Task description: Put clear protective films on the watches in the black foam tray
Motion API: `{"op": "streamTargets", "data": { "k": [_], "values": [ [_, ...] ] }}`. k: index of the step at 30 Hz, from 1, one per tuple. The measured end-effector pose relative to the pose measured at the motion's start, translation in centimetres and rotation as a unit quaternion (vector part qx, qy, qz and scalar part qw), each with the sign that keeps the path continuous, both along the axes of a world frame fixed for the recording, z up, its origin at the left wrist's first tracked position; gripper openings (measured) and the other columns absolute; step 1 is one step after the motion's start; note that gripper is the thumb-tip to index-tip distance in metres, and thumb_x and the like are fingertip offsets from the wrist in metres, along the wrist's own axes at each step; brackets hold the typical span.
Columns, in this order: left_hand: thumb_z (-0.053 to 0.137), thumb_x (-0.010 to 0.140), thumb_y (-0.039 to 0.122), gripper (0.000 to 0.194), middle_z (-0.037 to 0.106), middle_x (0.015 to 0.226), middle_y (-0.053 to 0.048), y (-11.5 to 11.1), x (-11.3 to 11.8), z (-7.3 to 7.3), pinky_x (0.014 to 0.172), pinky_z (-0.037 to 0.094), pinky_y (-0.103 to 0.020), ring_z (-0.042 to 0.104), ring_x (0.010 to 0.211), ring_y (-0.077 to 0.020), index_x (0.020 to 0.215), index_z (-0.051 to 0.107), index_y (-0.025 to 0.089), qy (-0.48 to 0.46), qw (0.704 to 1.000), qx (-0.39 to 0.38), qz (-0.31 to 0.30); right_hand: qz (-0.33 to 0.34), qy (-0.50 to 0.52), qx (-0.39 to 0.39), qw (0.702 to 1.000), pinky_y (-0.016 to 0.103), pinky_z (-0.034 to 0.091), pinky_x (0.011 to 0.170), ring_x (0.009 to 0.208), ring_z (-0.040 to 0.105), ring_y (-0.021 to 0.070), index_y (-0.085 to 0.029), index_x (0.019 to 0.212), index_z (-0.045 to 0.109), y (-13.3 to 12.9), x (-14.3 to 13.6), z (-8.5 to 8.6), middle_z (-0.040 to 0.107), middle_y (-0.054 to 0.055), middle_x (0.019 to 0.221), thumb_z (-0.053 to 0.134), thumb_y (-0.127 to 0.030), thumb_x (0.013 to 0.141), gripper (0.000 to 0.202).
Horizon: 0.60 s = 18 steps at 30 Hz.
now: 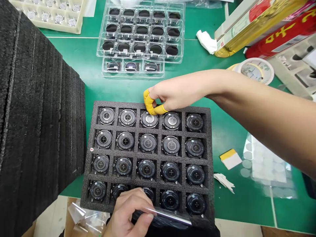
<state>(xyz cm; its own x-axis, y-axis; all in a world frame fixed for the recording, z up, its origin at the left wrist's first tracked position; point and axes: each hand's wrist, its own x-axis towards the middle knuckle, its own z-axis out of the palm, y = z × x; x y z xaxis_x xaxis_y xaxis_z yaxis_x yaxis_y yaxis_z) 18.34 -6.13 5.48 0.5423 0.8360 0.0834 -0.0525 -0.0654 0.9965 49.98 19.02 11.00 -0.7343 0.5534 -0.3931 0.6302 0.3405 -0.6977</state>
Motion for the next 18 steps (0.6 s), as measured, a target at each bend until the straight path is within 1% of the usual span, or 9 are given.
{"op": "streamTargets", "data": {
  "k": [7, 12, 15, 18],
  "values": [
    [0.061, 0.113, 0.034, 0.013, 0.076, 0.079, -0.004, 0.15, 0.05, 0.04, 0.067, 0.057, -0.025, 0.07, 0.068, -0.0153, 0.113, 0.069, 0.024, 0.001, 1.0, 0.007, -0.004, -0.01, 0.019, -0.003, 1.0, 0.033, 0.04, 0.068, 0.072, 0.049, 0.0151, -0.023, 0.078, 0.071, -0.37, -0.09, -0.06, 0.062, 0.0, 0.084, 0.073, -0.043, 0.096, 0.027],
    [0.061, 0.113, 0.035, 0.014, 0.076, 0.079, -0.004, 0.36, 0.28, 0.0, 0.066, 0.057, -0.025, 0.069, 0.067, -0.015, 0.114, 0.069, 0.024, -0.006, 1.0, 0.008, -0.002, -0.007, -0.001, -0.005, 1.0, 0.034, 0.038, 0.071, 0.076, 0.048, 0.0157, -0.023, 0.082, 0.074, -0.41, -0.06, -0.29, 0.062, 0.0, 0.088, 0.071, -0.038, 0.097, 0.022],
    [0.061, 0.113, 0.036, 0.015, 0.075, 0.077, -0.004, 0.38, 0.41, -0.13, 0.065, 0.055, -0.025, 0.069, 0.066, -0.0152, 0.113, 0.07, 0.023, -0.013, 1.0, 0.012, 0.002, -0.01, 0.002, 0.002, 1.0, 0.033, 0.037, 0.069, 0.073, 0.046, 0.015, -0.023, 0.084, 0.075, -0.36, -0.07, -0.46, 0.061, 0.0, 0.086, 0.071, -0.035, 0.096, 0.018],
    [0.062, 0.113, 0.036, 0.015, 0.074, 0.076, -0.004, 0.19, 0.45, -0.35, 0.062, 0.053, -0.026, 0.068, 0.065, -0.0157, 0.113, 0.07, 0.024, -0.015, 1.0, 0.012, 0.009, -0.006, 0.0, 0.008, 1.0, 0.033, 0.035, 0.067, 0.07, 0.044, 0.0143, -0.023, 0.082, 0.073, -0.38, -0.2, -0.49, 0.061, -0.001, 0.084, 0.069, -0.032, 0.096, 0.018]
  ]
}}
